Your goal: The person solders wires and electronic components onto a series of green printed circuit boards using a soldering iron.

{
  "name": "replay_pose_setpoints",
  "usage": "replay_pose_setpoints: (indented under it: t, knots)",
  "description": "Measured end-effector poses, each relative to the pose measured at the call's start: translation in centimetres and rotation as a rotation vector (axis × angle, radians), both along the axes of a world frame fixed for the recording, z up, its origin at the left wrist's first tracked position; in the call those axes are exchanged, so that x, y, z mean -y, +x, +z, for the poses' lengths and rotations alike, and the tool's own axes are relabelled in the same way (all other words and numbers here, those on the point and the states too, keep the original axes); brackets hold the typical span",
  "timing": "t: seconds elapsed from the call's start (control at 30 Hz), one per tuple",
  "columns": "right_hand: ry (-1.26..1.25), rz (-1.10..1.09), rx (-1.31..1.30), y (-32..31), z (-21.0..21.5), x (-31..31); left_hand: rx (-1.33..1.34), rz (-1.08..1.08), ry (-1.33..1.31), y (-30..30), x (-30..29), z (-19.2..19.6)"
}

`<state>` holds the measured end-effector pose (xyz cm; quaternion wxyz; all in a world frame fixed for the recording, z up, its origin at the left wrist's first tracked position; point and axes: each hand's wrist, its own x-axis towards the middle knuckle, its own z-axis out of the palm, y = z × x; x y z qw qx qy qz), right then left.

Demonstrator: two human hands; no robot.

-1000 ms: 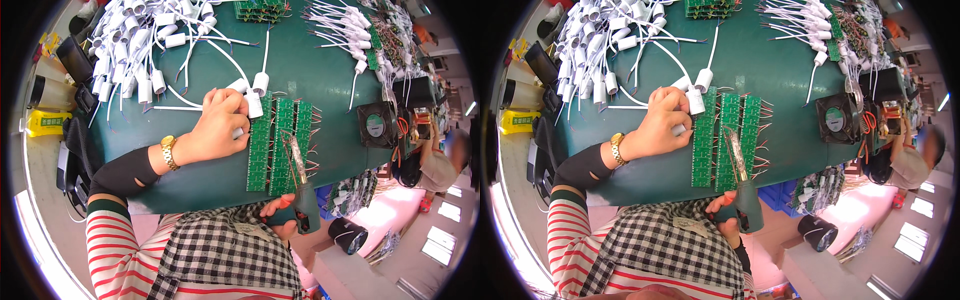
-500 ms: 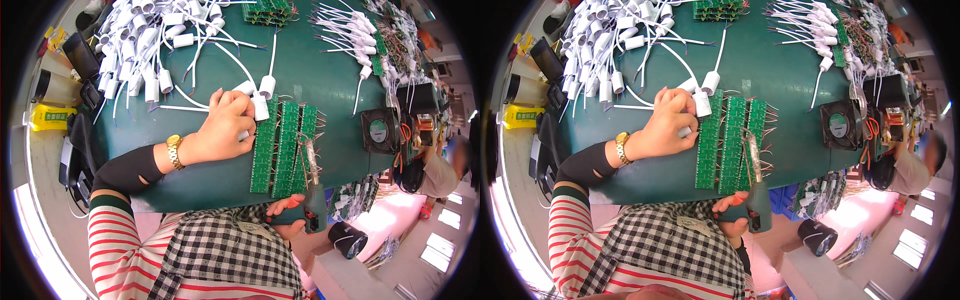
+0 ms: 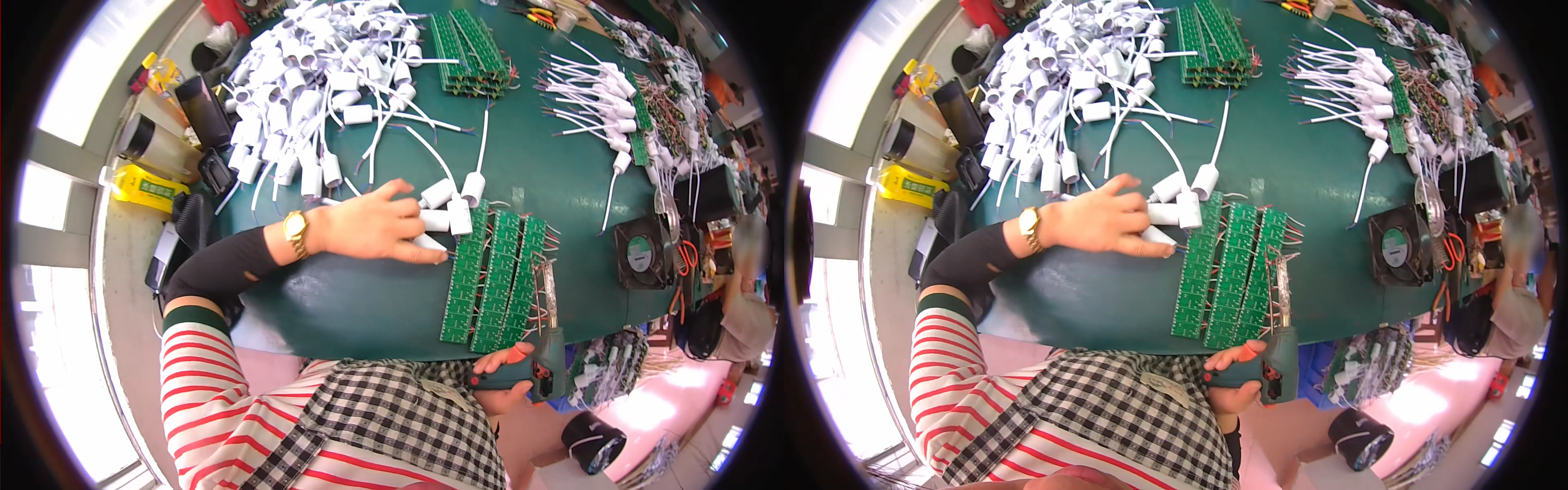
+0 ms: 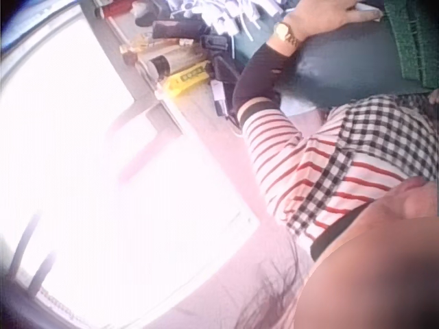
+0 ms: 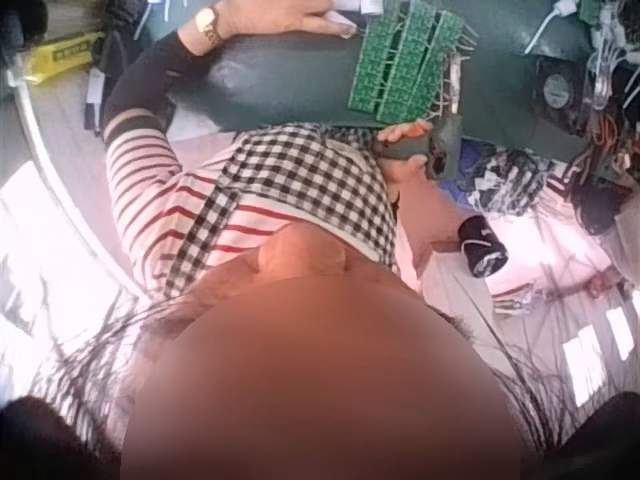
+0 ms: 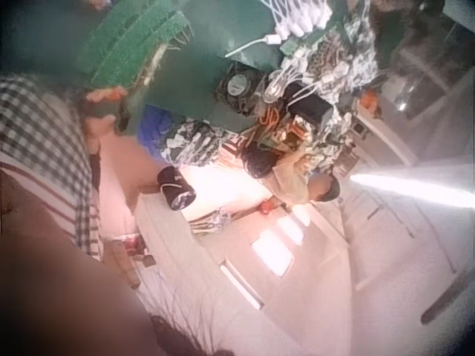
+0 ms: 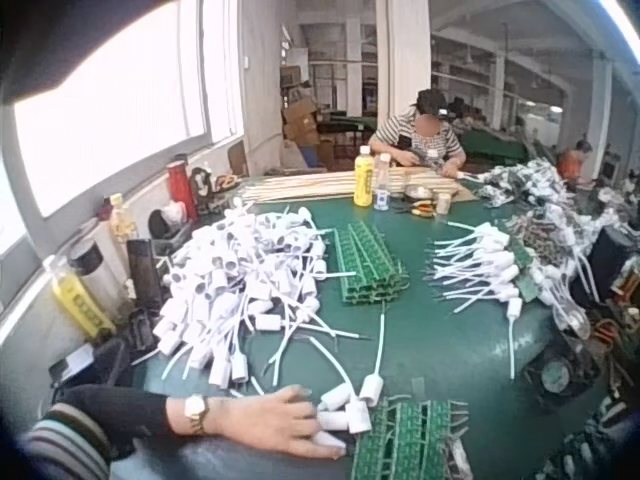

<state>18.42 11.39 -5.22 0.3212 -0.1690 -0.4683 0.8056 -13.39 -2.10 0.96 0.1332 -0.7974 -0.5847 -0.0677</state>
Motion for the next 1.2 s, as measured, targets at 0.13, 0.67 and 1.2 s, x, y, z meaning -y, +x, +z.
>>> replay_pose_setpoints:
  t: [0.13,0.67,1.2]
  knots:
    - [0.019,0.016,-0.018,0.1,-0.1,0.1,0.47,0.118,-0.042,-4.1,-0.8,1.0]
    - [0.009,0.073,-0.068,1.9,-0.6,0.7,0.141,0.968,0.059,-15.2,-8.8,-3.0]
    - [0.03,0.013,-0.009,1.0,0.8,0.8,0.768,0.368,0.177,4.2,-1.9,6.3]
